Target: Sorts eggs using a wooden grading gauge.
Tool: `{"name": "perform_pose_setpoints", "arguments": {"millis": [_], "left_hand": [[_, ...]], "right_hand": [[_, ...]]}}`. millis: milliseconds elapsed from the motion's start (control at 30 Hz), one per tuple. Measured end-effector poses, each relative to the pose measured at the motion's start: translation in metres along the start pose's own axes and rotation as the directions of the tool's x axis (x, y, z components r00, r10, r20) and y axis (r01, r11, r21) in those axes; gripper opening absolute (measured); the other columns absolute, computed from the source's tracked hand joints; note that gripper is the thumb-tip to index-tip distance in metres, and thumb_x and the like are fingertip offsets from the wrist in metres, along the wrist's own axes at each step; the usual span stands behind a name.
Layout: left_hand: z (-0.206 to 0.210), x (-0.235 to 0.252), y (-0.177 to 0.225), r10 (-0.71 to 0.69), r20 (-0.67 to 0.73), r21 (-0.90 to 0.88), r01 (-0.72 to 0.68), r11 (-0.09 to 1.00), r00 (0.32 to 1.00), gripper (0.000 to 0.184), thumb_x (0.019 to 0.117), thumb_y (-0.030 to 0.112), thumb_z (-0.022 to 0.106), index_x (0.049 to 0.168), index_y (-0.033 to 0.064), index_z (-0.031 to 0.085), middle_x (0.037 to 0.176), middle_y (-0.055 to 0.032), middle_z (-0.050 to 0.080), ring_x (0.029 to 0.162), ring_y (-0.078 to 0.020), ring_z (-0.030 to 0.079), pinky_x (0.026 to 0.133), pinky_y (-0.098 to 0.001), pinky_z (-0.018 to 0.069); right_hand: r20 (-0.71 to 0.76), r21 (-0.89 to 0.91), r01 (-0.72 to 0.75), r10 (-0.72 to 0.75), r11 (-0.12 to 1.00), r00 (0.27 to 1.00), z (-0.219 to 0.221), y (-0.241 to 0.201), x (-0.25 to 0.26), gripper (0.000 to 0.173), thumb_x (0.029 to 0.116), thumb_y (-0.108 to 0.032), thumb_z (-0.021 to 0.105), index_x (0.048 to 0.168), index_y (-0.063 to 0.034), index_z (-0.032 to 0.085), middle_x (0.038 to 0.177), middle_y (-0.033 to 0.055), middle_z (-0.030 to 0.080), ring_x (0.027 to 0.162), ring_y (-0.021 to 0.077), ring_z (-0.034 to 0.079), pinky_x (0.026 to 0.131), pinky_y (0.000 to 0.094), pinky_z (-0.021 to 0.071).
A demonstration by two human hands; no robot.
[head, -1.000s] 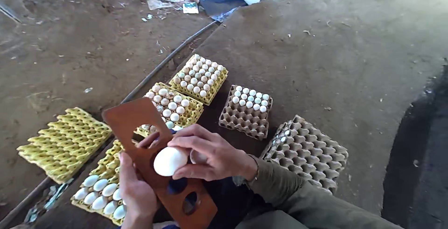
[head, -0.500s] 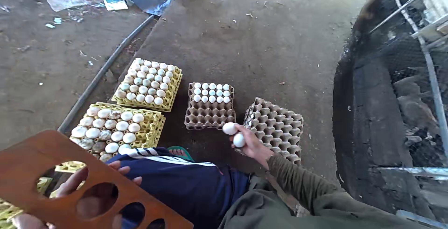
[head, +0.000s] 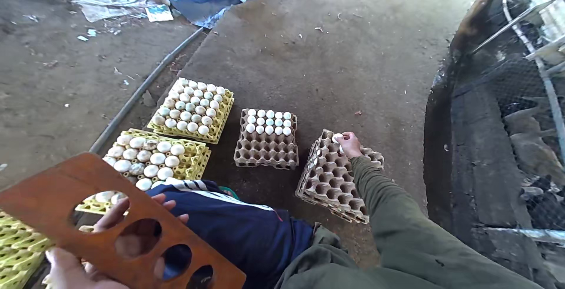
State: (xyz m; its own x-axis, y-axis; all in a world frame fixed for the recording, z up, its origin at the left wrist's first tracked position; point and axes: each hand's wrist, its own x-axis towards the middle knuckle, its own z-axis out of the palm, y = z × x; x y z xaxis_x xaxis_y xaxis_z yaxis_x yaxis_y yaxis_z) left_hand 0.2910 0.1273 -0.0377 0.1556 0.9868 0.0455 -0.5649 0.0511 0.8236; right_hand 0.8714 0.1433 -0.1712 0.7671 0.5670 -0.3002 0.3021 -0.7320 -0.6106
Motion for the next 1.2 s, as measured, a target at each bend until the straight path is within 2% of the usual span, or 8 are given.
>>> {"name": "perform_pose_setpoints", "arguments": {"millis": [133, 233, 333, 467, 600, 733, 833, 1200], "left_hand": [[0.006, -0.003, 0.003, 0.012, -0.024, 0.007, -0.012, 1.0, 1.0, 0.075, 0.1039, 0.059, 0.003, 0.136, 0.019, 0.058, 0.126, -0.0097, 0.07, 0.115, -0.032, 0.068, 0.086, -0.0516, 0.0612], [0.006, -0.002, 0.003, 0.02, -0.039, -0.001, -0.02, 1.0, 0.999, 0.076, 0.1033, 0.06, 0.002, 0.137, 0.0176, 0.056, 0.126, -0.0106, 0.069, 0.115, -0.0325, 0.068, 0.085, -0.0513, 0.0614], [0.012, -0.001, 0.002, 0.019, -0.096, -0.058, -0.025, 0.998, 0.995, 0.078, 0.1029, 0.059, 0.0, 0.134, 0.0174, 0.058, 0.121, -0.0109, 0.072, 0.11, -0.0323, 0.07, 0.084, -0.0507, 0.0619], [0.021, -0.002, 0.003, -0.028, -0.2, -0.206, -0.014, 0.978, 0.979, 0.081, 0.1009, 0.06, -0.004, 0.132, 0.0196, 0.059, 0.115, -0.0114, 0.073, 0.105, -0.0315, 0.071, 0.086, -0.0516, 0.0607], [0.025, -0.004, 0.007, -0.04, -0.275, -0.225, -0.023, 0.974, 0.961, 0.081, 0.1018, 0.058, -0.004, 0.136, 0.0134, 0.054, 0.111, -0.0148, 0.072, 0.1, -0.0306, 0.072, 0.084, -0.0486, 0.0613], [0.025, -0.01, 0.009, 0.024, -0.397, -0.086, -0.063, 0.994, 0.917, 0.074, 0.1064, 0.047, -0.002, 0.131, 0.0125, 0.059, 0.1, -0.0064, 0.074, 0.091, -0.0161, 0.072, 0.079, -0.0348, 0.0604], [0.023, -0.017, 0.011, 0.034, -0.396, -0.097, -0.079, 0.992, 0.918, 0.067, 0.1078, 0.042, 0.001, 0.13, 0.0117, 0.057, 0.099, -0.0044, 0.074, 0.092, -0.0133, 0.071, 0.079, -0.0336, 0.0607], [0.017, -0.03, 0.014, 0.0, -0.402, -0.204, -0.09, 0.975, 0.916, 0.066, 0.1077, 0.043, 0.001, 0.133, 0.0121, 0.055, 0.096, -0.0072, 0.073, 0.087, -0.0149, 0.072, 0.076, -0.0332, 0.0612]], "right_hand": [[-0.022, 0.101, -0.03, 0.032, 0.994, 0.999, -0.001, -0.007, 0.0, 0.053, 0.1003, -0.035, 0.066, 0.139, 0.0004, 0.055, 0.128, 0.0254, 0.064, 0.117, 0.0383, 0.063, 0.1, 0.0557, 0.0493], [0.122, 0.587, -0.11, 0.047, 0.802, 0.991, -0.006, -0.036, -0.029, 0.036, 0.1071, -0.026, 0.05, 0.132, -0.0012, 0.053, 0.106, 0.0179, 0.062, 0.085, 0.0253, 0.065, 0.072, 0.0404, 0.0574], [0.311, 0.829, -0.09, -0.321, 0.552, 0.895, -0.008, -0.086, -0.098, 0.023, 0.1003, -0.011, 0.036, 0.122, -0.0066, 0.043, 0.099, 0.0129, 0.062, 0.086, 0.0263, 0.068, 0.08, 0.0451, 0.0603], [0.436, 0.845, 0.074, -0.761, 0.53, 0.48, 0.012, -0.162, -0.2, 0.053, 0.0869, -0.019, 0.069, 0.13, -0.0166, 0.038, 0.111, 0.0083, 0.068, 0.092, 0.0239, 0.073, 0.078, 0.0395, 0.0629], [0.488, 0.817, 0.379, -0.871, 0.435, -0.053, 0.04, -0.224, -0.288, 0.059, 0.0859, -0.021, 0.078, 0.133, -0.0182, 0.042, 0.124, -0.0014, 0.066, 0.111, 0.014, 0.068, 0.094, 0.034, 0.0598], [0.483, 0.644, 0.757, -0.826, 0.11, -0.291, 0.066, -0.26, -0.342, 0.044, 0.0917, -0.022, 0.072, 0.132, -0.0057, 0.064, 0.127, 0.0099, 0.065, 0.111, 0.0124, 0.066, 0.092, 0.0301, 0.0588], [0.511, 0.513, 0.858, -0.793, -0.027, -0.33, 0.074, -0.271, -0.368, 0.048, 0.0913, -0.023, 0.072, 0.137, -0.0123, 0.064, 0.125, 0.0109, 0.065, 0.111, 0.0165, 0.064, 0.092, 0.032, 0.056], [0.412, 0.477, 0.875, -0.858, -0.085, -0.308, 0.1, -0.257, -0.391, 0.04, 0.0939, -0.029, 0.073, 0.13, -0.0125, 0.071, 0.12, 0.0128, 0.065, 0.098, 0.0136, 0.066, 0.083, 0.0243, 0.057]]}}
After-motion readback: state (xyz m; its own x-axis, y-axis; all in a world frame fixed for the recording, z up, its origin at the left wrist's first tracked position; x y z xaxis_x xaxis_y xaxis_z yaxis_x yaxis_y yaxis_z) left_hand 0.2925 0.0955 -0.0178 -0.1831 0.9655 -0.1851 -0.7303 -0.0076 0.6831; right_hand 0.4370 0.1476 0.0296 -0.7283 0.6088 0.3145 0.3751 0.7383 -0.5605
